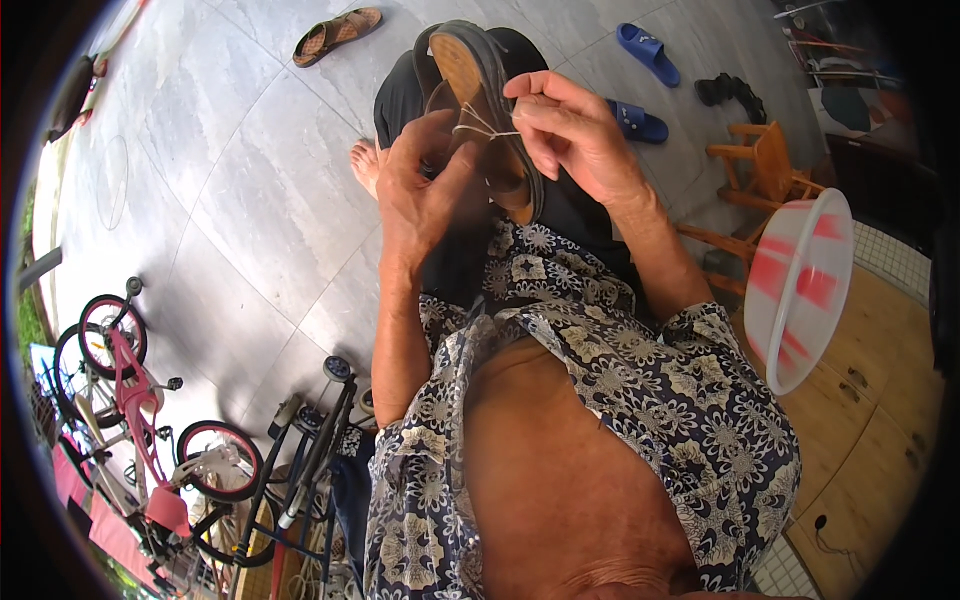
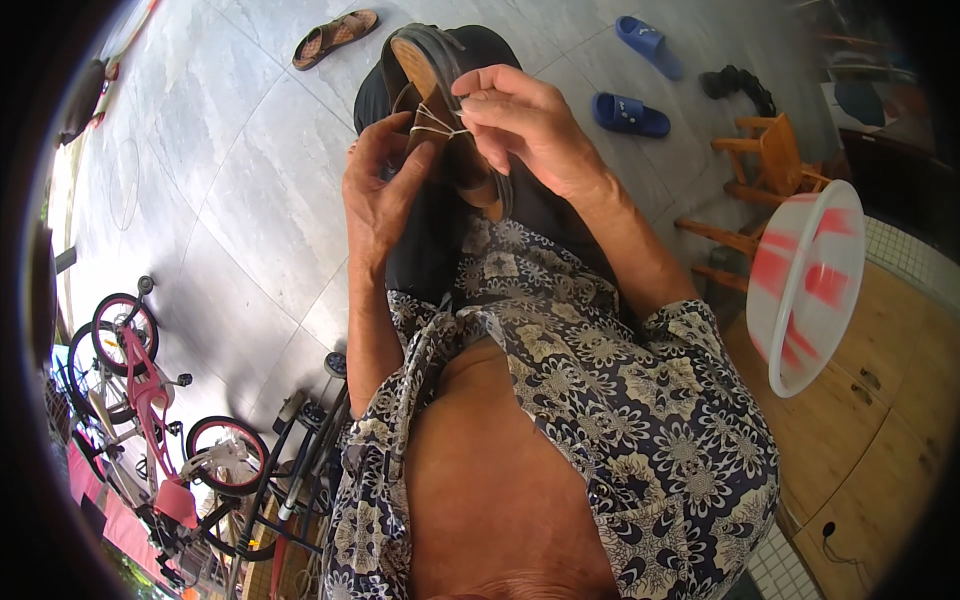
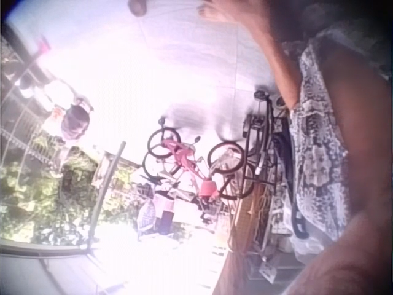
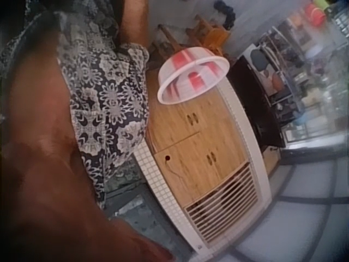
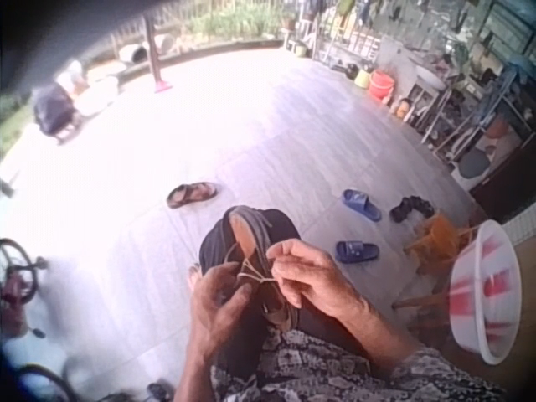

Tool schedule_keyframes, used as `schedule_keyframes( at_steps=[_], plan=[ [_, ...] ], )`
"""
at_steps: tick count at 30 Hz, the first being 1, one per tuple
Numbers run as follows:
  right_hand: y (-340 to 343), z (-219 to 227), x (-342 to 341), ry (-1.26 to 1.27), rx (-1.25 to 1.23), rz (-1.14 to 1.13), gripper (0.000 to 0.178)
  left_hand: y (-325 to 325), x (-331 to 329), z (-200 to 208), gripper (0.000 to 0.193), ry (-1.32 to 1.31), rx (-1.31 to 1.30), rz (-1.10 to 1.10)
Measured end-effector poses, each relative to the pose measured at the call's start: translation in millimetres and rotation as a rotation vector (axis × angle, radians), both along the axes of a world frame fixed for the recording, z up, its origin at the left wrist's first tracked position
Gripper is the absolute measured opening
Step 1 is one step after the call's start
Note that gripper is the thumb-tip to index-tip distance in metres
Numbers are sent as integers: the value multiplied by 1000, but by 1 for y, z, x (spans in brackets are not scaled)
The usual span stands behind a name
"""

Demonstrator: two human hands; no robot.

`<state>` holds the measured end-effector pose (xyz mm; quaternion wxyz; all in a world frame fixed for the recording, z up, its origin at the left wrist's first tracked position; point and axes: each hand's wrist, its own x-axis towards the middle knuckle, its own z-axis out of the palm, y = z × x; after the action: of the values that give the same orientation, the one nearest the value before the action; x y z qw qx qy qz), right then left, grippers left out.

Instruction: The person is repairing a sandal by using a needle and thread to sew the strap back onto the sole, occasionally using pliers to pull the thread through.

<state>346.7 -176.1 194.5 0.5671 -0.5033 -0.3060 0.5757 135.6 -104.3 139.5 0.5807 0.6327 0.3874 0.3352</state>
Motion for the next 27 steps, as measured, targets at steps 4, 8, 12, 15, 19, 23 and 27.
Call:
schedule_keyframes(
  at_steps=[4,8,12,15,19,23,27],
  plan=[
    [-18,41,14,-175,-26,482,37,2,-5,-5,37,1,65,-7],
    [-25,73,17,-331,-96,658,34,2,-5,6,30,16,212,15],
    [-13,39,20,-652,-141,242,27,7,2,11,26,135,525,-24],
    [-3,10,13,-676,-98,141,25,13,6,30,17,233,653,-98],
    [20,16,-12,-1141,96,218,21,19,1,35,15,321,782,-121],
    [26,9,-17,-1111,85,273,23,17,-10,24,14,352,766,-125],
    [29,4,-6,-965,20,262,23,23,-39,26,12,107,352,-212]
  ],
)
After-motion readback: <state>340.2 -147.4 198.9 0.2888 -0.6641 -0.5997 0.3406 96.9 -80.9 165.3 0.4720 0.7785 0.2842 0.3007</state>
